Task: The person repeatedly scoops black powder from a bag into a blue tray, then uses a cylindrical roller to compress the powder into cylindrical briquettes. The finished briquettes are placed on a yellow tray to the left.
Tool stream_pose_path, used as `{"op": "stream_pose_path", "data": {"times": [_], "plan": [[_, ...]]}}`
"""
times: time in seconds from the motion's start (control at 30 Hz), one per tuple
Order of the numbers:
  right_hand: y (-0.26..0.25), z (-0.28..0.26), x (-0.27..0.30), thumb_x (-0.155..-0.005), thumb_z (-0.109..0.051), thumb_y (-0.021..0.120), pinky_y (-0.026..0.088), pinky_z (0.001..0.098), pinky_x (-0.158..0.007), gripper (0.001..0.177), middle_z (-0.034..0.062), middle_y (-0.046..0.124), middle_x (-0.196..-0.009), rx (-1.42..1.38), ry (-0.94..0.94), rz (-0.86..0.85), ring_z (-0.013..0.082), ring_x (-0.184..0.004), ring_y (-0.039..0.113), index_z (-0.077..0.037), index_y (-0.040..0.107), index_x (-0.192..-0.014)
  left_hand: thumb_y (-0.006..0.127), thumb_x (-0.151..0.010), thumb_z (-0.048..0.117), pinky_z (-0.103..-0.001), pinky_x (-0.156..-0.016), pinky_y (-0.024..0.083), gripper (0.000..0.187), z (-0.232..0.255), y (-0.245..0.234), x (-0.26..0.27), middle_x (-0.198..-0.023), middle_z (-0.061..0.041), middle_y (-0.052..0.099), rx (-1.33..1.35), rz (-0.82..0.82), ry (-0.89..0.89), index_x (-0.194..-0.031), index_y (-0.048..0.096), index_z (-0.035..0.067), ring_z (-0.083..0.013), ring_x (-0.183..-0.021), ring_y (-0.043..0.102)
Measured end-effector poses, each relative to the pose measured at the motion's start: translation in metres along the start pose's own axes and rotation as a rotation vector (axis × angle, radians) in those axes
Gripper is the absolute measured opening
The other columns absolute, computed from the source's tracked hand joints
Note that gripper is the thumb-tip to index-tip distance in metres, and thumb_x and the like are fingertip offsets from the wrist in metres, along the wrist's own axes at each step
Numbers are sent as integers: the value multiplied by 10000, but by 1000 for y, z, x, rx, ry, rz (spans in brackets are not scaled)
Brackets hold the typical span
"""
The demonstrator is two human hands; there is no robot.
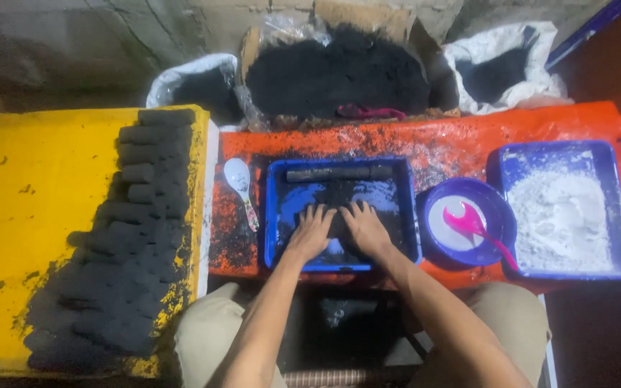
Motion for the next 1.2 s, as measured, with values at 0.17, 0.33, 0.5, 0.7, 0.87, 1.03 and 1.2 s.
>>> {"op": "stream_pose_path", "data": {"times": [0.17, 0.33, 0.5, 0.7, 0.87, 1.03, 1.2], "plan": [[1, 12, -12, -838, -153, 401, 456, 398, -825, 384, 159, 487, -1135, -43, -2, 13, 299, -1048, 503, -145, 390, -1222, 532, -740, 112, -406, -808, 410, 473, -17, 8, -15, -1079, -141, 425, -111, 100, 34, -1174, 343, 94, -321, -1039, 427], [-37, 22, -2, -810, -12, 376, 457, 444, -815, 409, 232, 496, -1126, -128, -32, 48, 359, -970, 544, -43, 402, -1218, 514, -761, 99, -392, -745, 471, 364, 7, -48, -6, -982, -200, 481, -57, 216, 20, -1089, 401, -9, -342, -959, 497], [-74, 32, 10, -780, -38, 435, 506, 415, -688, 382, 215, 519, -1084, -141, 43, 139, 367, -838, 593, -54, 461, -1162, 586, -669, 6, -399, -736, 478, 384, 18, -101, 10, -910, -215, 544, -45, 227, 125, -1029, 458, -36, -362, -887, 553], [-119, 25, 20, -766, -71, 457, 522, 383, -618, 346, 165, 595, -926, -107, 34, 274, 325, -729, 623, -54, 498, -1109, 514, -695, -13, -396, -598, 493, 182, 30, -132, 35, -749, -184, 598, 87, 219, 63, -876, 523, -23, -348, -721, 604], [-139, 19, 25, -759, -160, 482, 512, 398, -629, 323, 151, 608, -887, -210, 24, 260, 325, -744, 616, -57, 516, -1063, 463, -735, 50, -377, -562, 489, 150, 24, -130, 23, -671, -120, 610, 53, 258, 10, -844, 567, 40, -304, -652, 615], [-146, 13, 26, -742, -198, 556, 496, 409, -704, 410, 216, 578, -971, -242, -6, 226, 355, -848, 589, 16, 491, -1086, 474, -742, 86, -422, -591, 482, 209, 43, -157, 29, -734, -167, 610, 83, 260, 12, -918, 563, 17, -340, -701, 608], [-153, 9, 32, -754, -81, 505, 501, 402, -688, 354, 235, 558, -997, -149, -93, 244, 362, -824, 592, 31, 480, -1089, 535, -699, -75, -403, -801, 449, 407, 53, -175, 35, -995, -261, 543, 119, 176, 94, -1097, 453, -100, -357, -943, 547]]}}
Point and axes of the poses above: each hand's wrist, its own x-axis away from the middle knuckle, its own y-axis out of the palm, z = x × y, the point moved 2 cm from there along -x, towards the middle knuckle
